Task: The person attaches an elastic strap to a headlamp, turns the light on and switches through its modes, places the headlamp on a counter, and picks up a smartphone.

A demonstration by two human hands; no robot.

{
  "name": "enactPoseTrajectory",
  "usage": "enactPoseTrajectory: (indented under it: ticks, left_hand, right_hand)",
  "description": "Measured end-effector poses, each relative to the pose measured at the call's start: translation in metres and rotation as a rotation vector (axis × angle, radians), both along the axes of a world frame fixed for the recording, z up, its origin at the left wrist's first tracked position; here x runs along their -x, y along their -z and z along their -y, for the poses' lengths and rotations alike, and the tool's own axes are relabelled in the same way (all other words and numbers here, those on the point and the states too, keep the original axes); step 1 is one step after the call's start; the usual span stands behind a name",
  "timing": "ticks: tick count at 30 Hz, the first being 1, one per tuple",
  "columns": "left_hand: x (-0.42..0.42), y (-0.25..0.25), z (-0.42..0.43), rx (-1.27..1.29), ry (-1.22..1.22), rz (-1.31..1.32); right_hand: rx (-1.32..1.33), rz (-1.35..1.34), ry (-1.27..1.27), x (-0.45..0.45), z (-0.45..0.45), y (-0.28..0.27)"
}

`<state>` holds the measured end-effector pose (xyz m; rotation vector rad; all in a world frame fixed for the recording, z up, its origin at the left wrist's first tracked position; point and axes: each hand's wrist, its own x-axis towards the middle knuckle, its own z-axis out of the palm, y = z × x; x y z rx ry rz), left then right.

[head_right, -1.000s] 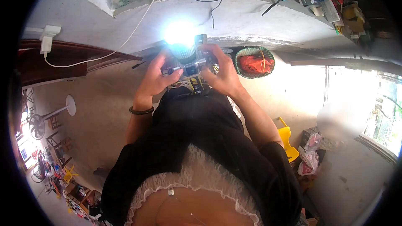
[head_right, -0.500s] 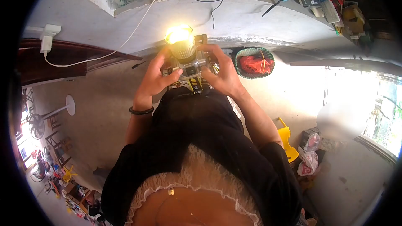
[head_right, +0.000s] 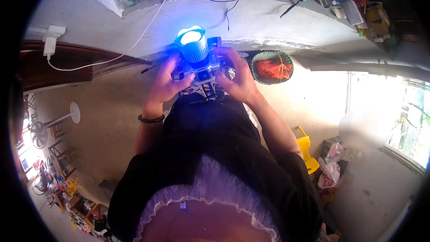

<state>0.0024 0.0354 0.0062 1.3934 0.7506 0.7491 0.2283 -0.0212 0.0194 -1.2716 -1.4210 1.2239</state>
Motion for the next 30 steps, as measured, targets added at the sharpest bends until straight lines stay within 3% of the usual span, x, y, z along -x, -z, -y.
enactPoseTrajectory:
  ticks: [21, 30]
  left_hand:
    - [0.0, -0.003, 0.001, -0.041, 0.021, -0.015]
    - [0.001, -0.002, 0.002, -0.017, 0.023, -0.014]
  right_hand:
    - [-0.095, -0.044, 0.051, 0.001, 0.002, 0.009]
    - [-0.003, -0.024, -0.013, 0.0, 0.003, -0.001]
